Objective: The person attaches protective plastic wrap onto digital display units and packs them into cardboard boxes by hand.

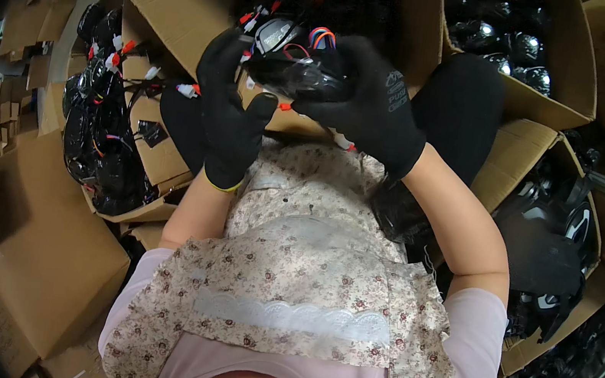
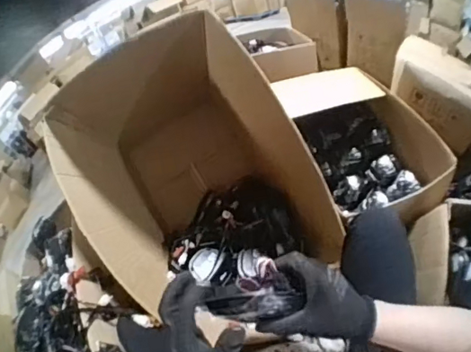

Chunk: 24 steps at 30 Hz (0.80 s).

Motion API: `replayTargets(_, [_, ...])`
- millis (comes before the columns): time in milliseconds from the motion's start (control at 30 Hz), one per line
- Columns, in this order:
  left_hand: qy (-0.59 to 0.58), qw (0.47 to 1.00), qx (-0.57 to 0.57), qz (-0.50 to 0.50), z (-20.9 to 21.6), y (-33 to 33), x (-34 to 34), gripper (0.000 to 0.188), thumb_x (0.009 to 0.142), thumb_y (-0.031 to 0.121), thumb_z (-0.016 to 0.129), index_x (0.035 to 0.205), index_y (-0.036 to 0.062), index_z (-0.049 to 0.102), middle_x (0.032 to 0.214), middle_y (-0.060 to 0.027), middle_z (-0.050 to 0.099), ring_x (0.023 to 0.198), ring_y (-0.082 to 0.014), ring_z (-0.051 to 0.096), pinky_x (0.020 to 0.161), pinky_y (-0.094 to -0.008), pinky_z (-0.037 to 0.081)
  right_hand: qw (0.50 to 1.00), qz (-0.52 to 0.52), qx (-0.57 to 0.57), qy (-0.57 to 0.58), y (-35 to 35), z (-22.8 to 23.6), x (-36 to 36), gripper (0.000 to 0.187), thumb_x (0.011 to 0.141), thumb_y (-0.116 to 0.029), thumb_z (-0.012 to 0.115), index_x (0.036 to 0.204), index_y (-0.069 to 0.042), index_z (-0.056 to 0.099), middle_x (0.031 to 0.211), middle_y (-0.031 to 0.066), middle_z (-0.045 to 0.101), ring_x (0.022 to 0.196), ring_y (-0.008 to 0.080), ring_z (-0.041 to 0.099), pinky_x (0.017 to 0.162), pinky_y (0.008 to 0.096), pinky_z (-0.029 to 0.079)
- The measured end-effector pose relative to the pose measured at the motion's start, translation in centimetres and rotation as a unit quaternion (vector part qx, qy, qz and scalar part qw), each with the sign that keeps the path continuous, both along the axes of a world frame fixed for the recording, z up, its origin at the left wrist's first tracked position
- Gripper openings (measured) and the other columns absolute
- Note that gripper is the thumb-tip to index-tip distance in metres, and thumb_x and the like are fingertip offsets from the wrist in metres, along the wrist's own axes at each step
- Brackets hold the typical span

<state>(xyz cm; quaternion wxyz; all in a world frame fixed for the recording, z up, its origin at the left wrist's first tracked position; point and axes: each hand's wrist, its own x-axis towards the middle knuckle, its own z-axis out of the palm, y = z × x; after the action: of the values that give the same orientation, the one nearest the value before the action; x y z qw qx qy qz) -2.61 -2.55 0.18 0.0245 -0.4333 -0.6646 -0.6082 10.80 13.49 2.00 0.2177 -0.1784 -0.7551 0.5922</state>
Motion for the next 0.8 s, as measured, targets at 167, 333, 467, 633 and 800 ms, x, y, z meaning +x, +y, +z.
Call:
replayTargets(167, [0.071, 0.986, -0.100, -0.116, 3.0, -0.1, -0.2, 0.040, 0.074, 0.022, 0.082, 0.110, 0.0067, 0.072, 0.112, -0.0100, 0.062, 0.114, -0.0289, 0.054, 0.098, -0.0409, 0.044, 0.952, 0.001, 0.290, 0.099, 0.0, 0.2, -0.2, 0.065, 0.062, -0.034, 0.090, 0.111, -0.004, 0.060, 0.084, 0.0137, 0.065, 0.074, 0.0328, 0.063, 0.065, 0.0426, 0.048])
replayTargets(333, [0.077, 0.986, -0.013, -0.149, 1.5, 0.4, -0.2, 0.038, 0.070, 0.015, 0.085, 0.103, 0.0073, 0.068, 0.104, -0.0090, 0.065, 0.099, -0.0280, 0.062, 0.090, -0.0417, 0.050, 0.921, -0.023, 0.372, 0.112, 0.1, -0.3, 0.1, 0.062, 0.061, -0.038, 0.087, 0.108, -0.007, 0.062, 0.086, 0.0095, 0.064, 0.077, 0.0296, 0.062, 0.071, 0.0431, 0.045])
replayTargets(467, [0.072, 0.976, 0.009, -0.205, 1.0, 0.8, -0.6, 0.034, 0.072, 0.017, 0.084, 0.100, 0.0071, 0.067, 0.101, -0.0081, 0.065, 0.095, -0.0288, 0.063, 0.092, -0.0429, 0.050, 0.896, -0.025, 0.429, 0.114, 0.7, -0.4, 0.2, 0.062, 0.062, -0.039, 0.087, 0.110, -0.008, 0.062, 0.094, 0.0090, 0.064, 0.084, 0.0287, 0.061, 0.075, 0.0429, 0.043])
replayTargets(633, [0.095, 0.992, -0.039, -0.074, 0.9, -0.4, -0.6, 0.047, 0.072, 0.025, 0.087, 0.108, 0.0053, 0.063, 0.121, -0.0122, 0.057, 0.114, -0.0281, 0.056, 0.101, -0.0430, 0.045, 0.950, -0.028, 0.299, 0.088, -0.5, -0.9, 0.1, 0.064, 0.060, -0.031, 0.090, 0.112, -0.007, 0.061, 0.103, 0.0110, 0.063, 0.092, 0.0301, 0.062, 0.081, 0.0420, 0.048])
replayTargets(800, [-0.461, 0.811, -0.087, -0.349, 1.0, -0.4, -0.5, 0.085, 0.075, 0.003, 0.078, 0.148, -0.0006, 0.035, 0.140, -0.0134, 0.050, 0.123, -0.0239, 0.052, 0.105, -0.0406, 0.044, 0.985, 0.034, -0.164, -0.038, -0.9, 1.7, 1.1, 0.072, 0.068, -0.019, 0.089, 0.127, -0.005, 0.051, 0.117, 0.0106, 0.062, 0.108, 0.0174, 0.061, 0.093, 0.0331, 0.050])
